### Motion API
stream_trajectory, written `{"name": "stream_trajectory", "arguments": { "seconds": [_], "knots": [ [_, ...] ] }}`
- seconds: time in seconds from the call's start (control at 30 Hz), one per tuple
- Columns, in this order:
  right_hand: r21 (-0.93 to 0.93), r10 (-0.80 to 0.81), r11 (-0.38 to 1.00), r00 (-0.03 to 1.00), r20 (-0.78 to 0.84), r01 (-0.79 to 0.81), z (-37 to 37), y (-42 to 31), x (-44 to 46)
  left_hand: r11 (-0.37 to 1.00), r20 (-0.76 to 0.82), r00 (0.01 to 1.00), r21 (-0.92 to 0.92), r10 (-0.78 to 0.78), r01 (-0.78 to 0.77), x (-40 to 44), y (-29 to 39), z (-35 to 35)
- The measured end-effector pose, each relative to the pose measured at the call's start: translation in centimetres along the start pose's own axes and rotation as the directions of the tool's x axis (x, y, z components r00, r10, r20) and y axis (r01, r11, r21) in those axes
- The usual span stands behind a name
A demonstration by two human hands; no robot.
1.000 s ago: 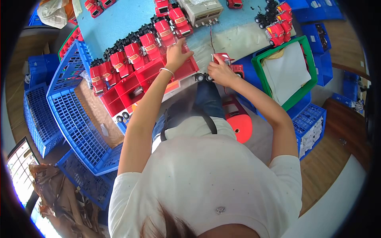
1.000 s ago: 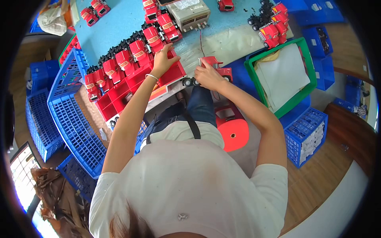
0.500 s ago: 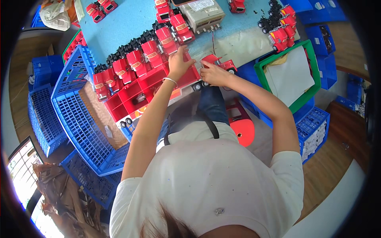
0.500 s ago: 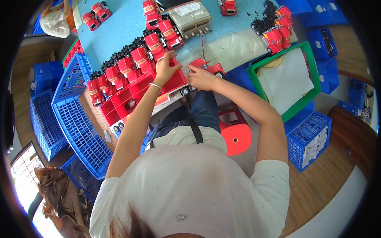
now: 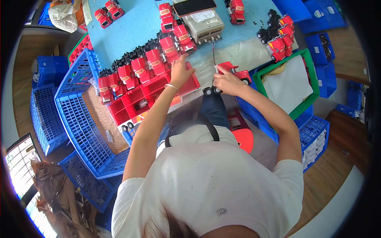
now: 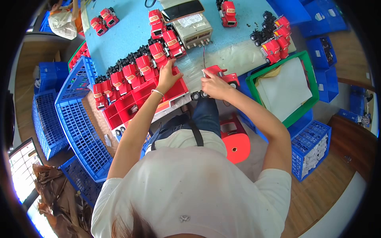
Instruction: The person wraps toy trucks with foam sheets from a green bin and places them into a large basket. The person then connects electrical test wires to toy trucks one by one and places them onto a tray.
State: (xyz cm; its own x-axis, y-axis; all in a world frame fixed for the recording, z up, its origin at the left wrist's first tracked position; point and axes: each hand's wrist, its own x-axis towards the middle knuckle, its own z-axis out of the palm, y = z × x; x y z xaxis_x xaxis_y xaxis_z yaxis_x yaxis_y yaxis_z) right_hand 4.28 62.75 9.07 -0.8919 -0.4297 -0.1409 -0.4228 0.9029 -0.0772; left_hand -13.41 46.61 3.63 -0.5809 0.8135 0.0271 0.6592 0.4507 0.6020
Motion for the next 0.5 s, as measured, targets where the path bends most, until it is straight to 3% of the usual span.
{"name": "stream_trajectory", "arguments": {
  "seconds": [0.07,0.1,0.13,0.17,0.23,0.27,0.37,0.4,0.5],
  "knots": [
    [-0.013,0.018,1.0,1.0,-0.014,-0.018,-3.3,0.2,-0.2,0.993,-0.056,0.996,0.091,0.074,-0.069,0.0,3.2,-2.0],
    [-0.007,0.031,1.0,0.999,-0.028,-0.031,-5.2,-0.2,-0.2,0.977,0.293,0.956,-0.207,0.007,0.057,-0.4,5.8,-4.2],
    [0.001,0.041,0.999,0.998,-0.041,-0.041,-7.3,-0.8,-0.1,0.866,0.612,0.79,-0.419,0.048,0.272,-1.1,8.1,-6.4],
    [-0.004,0.04,0.999,0.998,-0.041,-0.04,-10.2,-1.5,0.2,0.866,0.608,0.793,-0.421,0.05,0.269,-2.0,8.8,-7.4],
    [-0.136,0.049,0.982,0.875,-0.481,-0.13,-15.4,-3.4,1.2,0.628,0.578,0.77,-0.712,0.269,0.315,-3.4,9.6,-9.5],
    [-0.142,0.046,0.981,0.874,-0.483,-0.13,-15.9,-4.6,1.3,0.63,0.574,0.772,-0.713,0.272,0.309,-4.0,10.0,-11.0],
    [0.244,0.256,0.964,0.615,-0.746,-0.106,-16.9,-8.0,1.5,-0.055,0.574,0.813,-0.812,0.102,0.581,-6.0,10.3,-15.6],
    [0.236,0.246,0.967,0.614,-0.75,-0.098,-17.1,-8.8,1.8,-0.053,0.565,0.819,-0.819,0.099,0.571,-6.7,9.8,-16.2],
    [0.357,0.398,0.907,0.73,-0.555,-0.223,-17.4,-10.9,2.6,-0.402,0.572,0.812,-0.72,0.12,0.566,-8.9,8.4,-17.6]
  ]
}}
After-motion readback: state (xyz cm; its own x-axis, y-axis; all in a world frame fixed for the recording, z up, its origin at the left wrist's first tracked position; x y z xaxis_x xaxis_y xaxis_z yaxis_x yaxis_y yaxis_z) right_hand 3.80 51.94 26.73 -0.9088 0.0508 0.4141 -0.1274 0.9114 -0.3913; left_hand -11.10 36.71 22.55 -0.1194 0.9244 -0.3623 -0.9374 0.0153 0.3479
